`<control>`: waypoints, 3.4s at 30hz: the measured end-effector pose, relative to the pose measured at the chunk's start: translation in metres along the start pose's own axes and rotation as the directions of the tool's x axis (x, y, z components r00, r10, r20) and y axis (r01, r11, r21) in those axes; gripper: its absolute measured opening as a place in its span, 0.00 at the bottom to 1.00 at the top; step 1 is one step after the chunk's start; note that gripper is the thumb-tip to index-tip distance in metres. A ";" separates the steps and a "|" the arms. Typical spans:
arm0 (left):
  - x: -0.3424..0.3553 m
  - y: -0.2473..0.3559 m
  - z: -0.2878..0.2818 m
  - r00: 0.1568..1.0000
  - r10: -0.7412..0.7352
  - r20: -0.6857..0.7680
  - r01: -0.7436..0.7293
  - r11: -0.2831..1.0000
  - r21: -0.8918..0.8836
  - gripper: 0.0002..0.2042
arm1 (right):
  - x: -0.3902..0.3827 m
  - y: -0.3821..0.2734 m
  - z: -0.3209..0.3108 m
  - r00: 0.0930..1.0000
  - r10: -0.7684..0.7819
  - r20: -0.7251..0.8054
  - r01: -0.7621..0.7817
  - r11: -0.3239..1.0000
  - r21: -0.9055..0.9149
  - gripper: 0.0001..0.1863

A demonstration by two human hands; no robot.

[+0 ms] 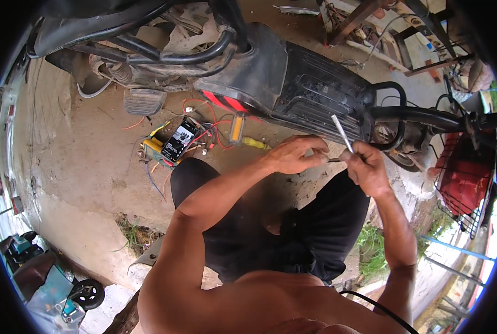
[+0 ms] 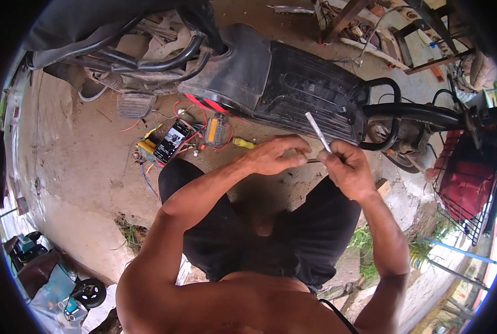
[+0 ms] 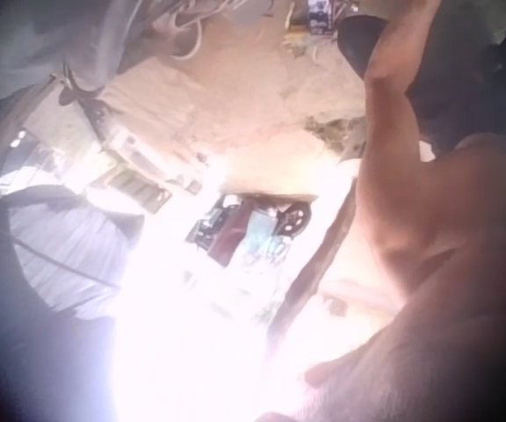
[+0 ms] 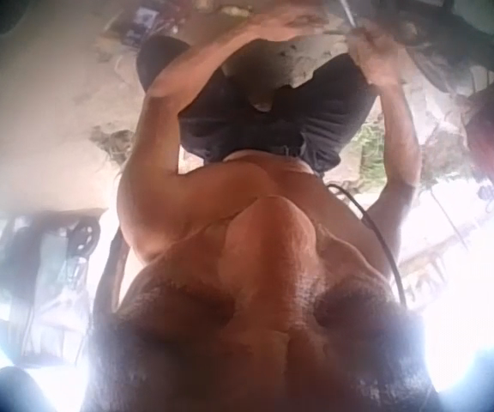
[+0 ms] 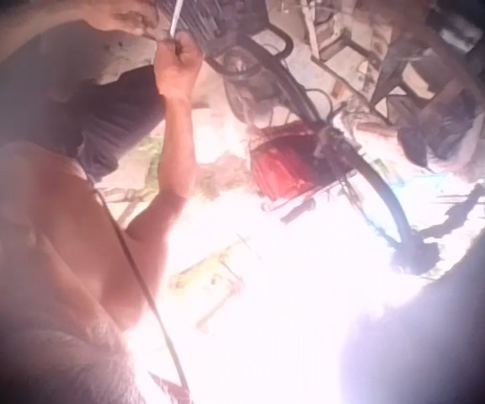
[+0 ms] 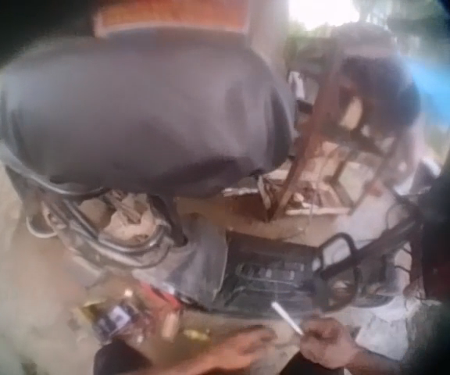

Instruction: The person uses a T-handle socket wrench and a screwdriver to remove screws from the footboard and body panels of an electric scooter, handling small screws and placing them on the ground.

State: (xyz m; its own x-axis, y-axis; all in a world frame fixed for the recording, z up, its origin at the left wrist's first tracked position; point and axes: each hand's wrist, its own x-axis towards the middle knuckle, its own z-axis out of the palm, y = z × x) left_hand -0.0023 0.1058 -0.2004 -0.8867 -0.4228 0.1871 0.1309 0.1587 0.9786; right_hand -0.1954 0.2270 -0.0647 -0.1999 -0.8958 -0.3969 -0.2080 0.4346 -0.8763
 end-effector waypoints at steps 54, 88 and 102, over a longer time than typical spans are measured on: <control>-0.063 -0.240 0.160 0.879 -0.470 0.084 0.298 0.677 0.673 0.07 | 0.120 0.175 -0.045 0.571 -0.735 -0.366 0.533 0.671 -0.516 0.07; 0.054 -0.003 0.022 0.841 -0.304 -0.448 0.229 0.949 -0.215 0.07 | 0.097 0.104 -0.009 0.906 -0.394 -0.154 0.395 0.918 -0.029 0.14; 0.094 0.029 -0.019 0.850 -0.024 -0.527 0.239 0.908 0.344 0.08 | 0.157 0.054 -0.026 0.922 -0.363 -0.133 0.373 0.926 0.057 0.05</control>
State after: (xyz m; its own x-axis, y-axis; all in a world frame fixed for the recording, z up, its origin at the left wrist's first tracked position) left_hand -0.0732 0.0542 -0.1527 -0.5230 -0.8330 0.1806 -0.2453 0.3501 0.9040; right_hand -0.2632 0.1125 -0.1672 -0.2359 -0.9717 -0.0119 -0.2122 0.0635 -0.9752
